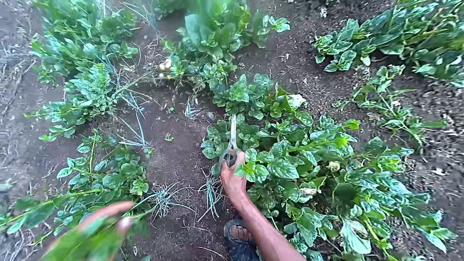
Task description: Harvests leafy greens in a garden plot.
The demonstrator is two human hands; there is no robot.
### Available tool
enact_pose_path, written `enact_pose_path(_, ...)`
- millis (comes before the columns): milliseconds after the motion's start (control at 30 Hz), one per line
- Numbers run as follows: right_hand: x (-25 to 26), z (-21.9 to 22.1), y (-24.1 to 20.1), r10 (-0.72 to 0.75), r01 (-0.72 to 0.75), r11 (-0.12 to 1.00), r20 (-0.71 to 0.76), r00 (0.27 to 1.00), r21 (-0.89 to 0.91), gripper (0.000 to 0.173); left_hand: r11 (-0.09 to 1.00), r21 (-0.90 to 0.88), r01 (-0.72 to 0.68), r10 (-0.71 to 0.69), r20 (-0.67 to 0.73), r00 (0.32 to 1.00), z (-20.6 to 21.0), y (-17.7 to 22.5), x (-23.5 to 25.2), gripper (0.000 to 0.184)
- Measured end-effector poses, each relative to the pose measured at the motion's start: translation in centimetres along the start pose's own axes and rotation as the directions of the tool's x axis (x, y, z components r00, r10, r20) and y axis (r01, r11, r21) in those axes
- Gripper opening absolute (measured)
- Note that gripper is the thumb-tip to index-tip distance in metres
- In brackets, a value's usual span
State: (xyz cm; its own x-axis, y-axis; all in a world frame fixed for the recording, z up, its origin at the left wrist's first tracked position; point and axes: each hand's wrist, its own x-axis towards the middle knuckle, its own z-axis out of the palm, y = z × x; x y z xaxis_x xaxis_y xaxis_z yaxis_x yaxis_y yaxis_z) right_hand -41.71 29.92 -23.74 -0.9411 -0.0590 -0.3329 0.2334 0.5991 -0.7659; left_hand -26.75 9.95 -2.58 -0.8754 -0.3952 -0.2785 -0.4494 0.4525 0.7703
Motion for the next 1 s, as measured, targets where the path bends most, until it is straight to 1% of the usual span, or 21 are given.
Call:
enact_pose_path(33,0.1,-0.3,-0.3,0.05,-0.052,0.984,0.015,0.999,0.168,0.049,0.997,0.07,0.015,-0.021,0.086,0.996,2.2,-0.1,2.9,0.032)
enact_pose_path(67,0.5,-0.1,0.0,0.097,-0.092,0.925,0.006,0.995,0.368,0.048,0.991,0.134,0.023,-0.041,0.137,0.99,4.8,-0.6,5.6,0.037)
enact_pose_path(100,1.2,0.3,0.2,0.126,-0.1,0.838,-0.012,0.992,0.536,0.048,0.986,0.167,0.029,-0.062,0.196,0.979,7.3,-1.2,8.2,0.041)
enact_pose_path(133,1.8,0.2,0.1,0.147,-0.113,0.759,-0.001,0.989,0.641,0.045,0.983,0.181,0.016,-0.061,0.247,0.967,9.6,-1.8,10.6,0.044)
enact_pose_path(167,2.4,-0.2,-0.4,0.162,-0.126,0.703,0.015,0.987,0.7,0.04,0.983,0.185,-0.02,-0.032,0.277,0.96,11.7,-2.3,12.7,0.047)
enact_pose_path(233,3.1,-1.0,-0.8,0.137,-0.132,0.619,0.058,0.989,0.774,0.036,0.984,0.149,-0.097,0.048,0.303,0.952,15.1,-2.8,15.7,0.051)
enact_pose_path(300,3.6,-1.4,-0.8,0.138,-0.116,0.593,0.042,0.99,0.797,0.028,0.988,0.064,-0.143,0.118,0.294,0.949,17.4,-2.9,17.3,0.042)
enact_pose_path(367,3.8,-1.9,-0.2,0.109,-0.134,0.564,0.088,0.99,0.815,0.03,0.985,-0.005,-0.17,0.166,0.259,0.952,18.4,-3.1,18.0,0.027)
enact_pose_path(433,3.9,-2.6,0.2,0.078,-0.181,0.504,0.164,0.983,0.845,0.032,0.985,-0.071,-0.154,0.167,0.239,0.957,18.2,-3.2,18.5,0.023)
enact_pose_path(467,3.7,-3.0,0.4,0.059,-0.215,0.464,0.212,0.975,0.859,0.032,0.988,-0.101,-0.119,0.139,0.22,0.966,17.6,-3.0,18.8,0.023)
enact_pose_path(500,3.1,-3.4,0.9,0.031,-0.261,0.435,0.276,0.961,0.862,0.032,0.99,-0.13,-0.052,0.074,0.173,0.982,16.8,-2.6,19.2,0.024)
enact_pose_path(533,2.1,-3.9,1.6,0.012,-0.32,0.415,0.347,0.938,0.852,0.032,0.987,-0.16,0.029,-0.014,0.096,0.995,15.8,-2.1,19.9,0.025)
enact_pose_path(600,-0.4,-4.7,3.5,-0.045,-0.436,0.398,0.492,0.87,0.807,0.035,0.958,-0.231,0.169,-0.187,-0.058,0.981,13.3,-1.9,22.6,0.028)
enact_pose_path(667,-2.3,-4.9,5.0,-0.054,-0.551,0.387,0.614,0.787,0.739,0.04,0.921,-0.311,0.236,-0.277,-0.097,0.956,11.4,-2.3,25.3,0.025)
enact_pose_path(700,-2.5,-4.8,5.3,-0.047,-0.589,0.413,0.663,0.748,0.694,0.041,0.905,-0.345,0.25,-0.301,-0.102,0.948,10.9,-2.4,26.3,0.022)
enact_pose_path(733,-2.2,-4.5,5.3,-0.039,-0.62,0.431,0.701,0.713,0.655,0.046,0.895,-0.363,0.259,-0.314,-0.103,0.944,10.7,-2.5,27.0,0.021)
enact_pose_path(767,-1.6,-4.0,5.1,-0.022,-0.64,0.442,0.721,0.693,0.628,0.044,0.891,-0.369,0.264,-0.32,-0.099,0.942,10.6,-2.5,27.4,0.021)
enact_pose_path(833,-0.2,-3.1,4.4,0.023,-0.647,0.462,0.721,0.692,0.607,0.035,0.901,-0.352,0.254,-0.303,-0.091,0.948,10.6,-2.4,27.7,0.02)
enact_pose_path(867,0.7,-2.4,4.4,0.029,-0.643,0.465,0.715,0.699,0.609,0.033,0.909,-0.342,0.239,-0.283,-0.084,0.955,10.5,-2.3,27.5,0.02)
enact_pose_path(967,3.9,-0.3,5.0,-0.069,-0.62,0.44,0.713,0.698,0.649,0.039,0.934,-0.321,0.157,-0.181,-0.045,0.982,9.7,-2.3,26.9,0.019)
enact_pose_path(1000,4.8,0.3,5.0,-0.082,-0.614,0.434,0.708,0.701,0.659,0.04,0.94,-0.318,0.127,-0.147,-0.04,0.988,9.4,-2.4,26.6,0.019)
